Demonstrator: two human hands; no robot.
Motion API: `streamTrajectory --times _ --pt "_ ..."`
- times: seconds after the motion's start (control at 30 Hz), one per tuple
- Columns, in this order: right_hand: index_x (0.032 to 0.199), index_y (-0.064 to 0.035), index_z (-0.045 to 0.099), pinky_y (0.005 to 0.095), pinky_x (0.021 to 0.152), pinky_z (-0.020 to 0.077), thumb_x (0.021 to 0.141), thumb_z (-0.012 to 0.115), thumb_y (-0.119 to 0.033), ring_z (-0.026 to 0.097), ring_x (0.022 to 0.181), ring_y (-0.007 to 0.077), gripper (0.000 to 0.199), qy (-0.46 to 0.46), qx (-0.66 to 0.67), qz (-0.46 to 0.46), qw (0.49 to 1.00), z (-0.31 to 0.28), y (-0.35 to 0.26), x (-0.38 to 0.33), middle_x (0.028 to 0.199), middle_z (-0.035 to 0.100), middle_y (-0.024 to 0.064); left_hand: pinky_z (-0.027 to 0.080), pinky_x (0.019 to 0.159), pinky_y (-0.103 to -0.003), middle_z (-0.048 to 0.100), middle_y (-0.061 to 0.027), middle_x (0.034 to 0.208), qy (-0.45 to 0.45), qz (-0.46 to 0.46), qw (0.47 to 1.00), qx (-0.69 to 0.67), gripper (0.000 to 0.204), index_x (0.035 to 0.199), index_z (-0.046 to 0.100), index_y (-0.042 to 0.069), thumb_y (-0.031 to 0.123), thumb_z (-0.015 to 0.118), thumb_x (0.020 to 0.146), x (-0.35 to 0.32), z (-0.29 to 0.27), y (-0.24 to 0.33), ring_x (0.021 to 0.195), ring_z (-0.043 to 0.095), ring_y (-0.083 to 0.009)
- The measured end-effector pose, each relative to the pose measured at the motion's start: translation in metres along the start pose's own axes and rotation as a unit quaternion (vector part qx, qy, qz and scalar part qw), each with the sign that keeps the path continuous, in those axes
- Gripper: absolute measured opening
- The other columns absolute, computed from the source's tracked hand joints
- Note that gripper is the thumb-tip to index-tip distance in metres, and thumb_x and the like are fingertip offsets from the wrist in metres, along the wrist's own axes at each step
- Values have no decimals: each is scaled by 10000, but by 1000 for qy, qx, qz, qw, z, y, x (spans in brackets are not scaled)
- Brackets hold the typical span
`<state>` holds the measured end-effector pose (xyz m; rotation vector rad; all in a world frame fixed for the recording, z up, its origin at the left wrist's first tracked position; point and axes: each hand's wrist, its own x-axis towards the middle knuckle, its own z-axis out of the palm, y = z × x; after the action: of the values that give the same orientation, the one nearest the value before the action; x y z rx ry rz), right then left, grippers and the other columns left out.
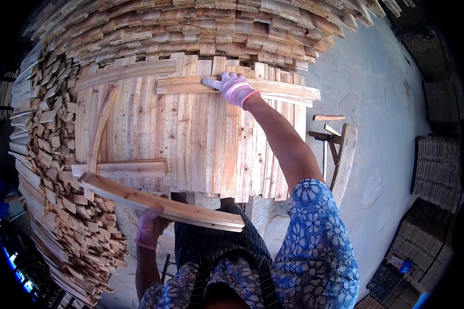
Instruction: The person repeatedly picks up stacks of wooden planks from a pile and places them onto a metal rack. They wear pink gloves and handle the wood by hand, arranging the planks in neat layers on the rack throughout the video.
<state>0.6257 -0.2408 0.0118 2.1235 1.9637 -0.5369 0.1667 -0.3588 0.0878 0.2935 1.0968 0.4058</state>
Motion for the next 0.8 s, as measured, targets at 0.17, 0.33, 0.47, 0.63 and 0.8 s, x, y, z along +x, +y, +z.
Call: streamTrajectory --times 0.17,0.33,0.47,0.63,0.8 --pt "1536 -360 375 479 1065 430 981 519 -86 558 1287 340 635 50 -20 -2 999 8 -9 -4 1412 533 157 435 1098 -639 545 -193 1310 -33 -184 966 -178 598 1330 502 -11 130 794 828 -8 -38 -158 1263 532 -404" --pt "1538 -321 363 483 1029 465 952 561 -88 580 1257 344 662 53 -30 -17 998 6 -13 5 1387 541 164 344 1098 -758 477 -275 1360 -27 -266 928 -261 493 1304 449 -70 -48 652 856 65 -10 -255 1333 456 -491" --pt "1554 -333 335 481 1014 473 926 601 -80 579 1253 340 727 61 -70 -40 995 7 -5 8 1382 539 165 295 1099 -787 422 -311 1470 -136 -187 904 -360 545 1319 444 -92 -75 681 829 133 45 -241 1376 418 -519" --pt "1560 -327 325 503 1047 454 949 629 -214 527 1306 355 691 6 -67 -60 996 -4 8 18 1428 495 176 325 1110 -758 452 -288 1444 -105 -178 923 -323 710 1405 381 -55 -17 755 802 120 66 -225 1367 443 -485" --pt "1536 -330 360 594 1117 364 977 617 -333 452 1365 395 616 191 -8 -19 981 18 26 -53 1465 465 202 383 1091 -732 493 -286 1380 -82 -209 929 -295 614 1349 440 -62 72 752 838 97 36 -246 1327 485 -463"
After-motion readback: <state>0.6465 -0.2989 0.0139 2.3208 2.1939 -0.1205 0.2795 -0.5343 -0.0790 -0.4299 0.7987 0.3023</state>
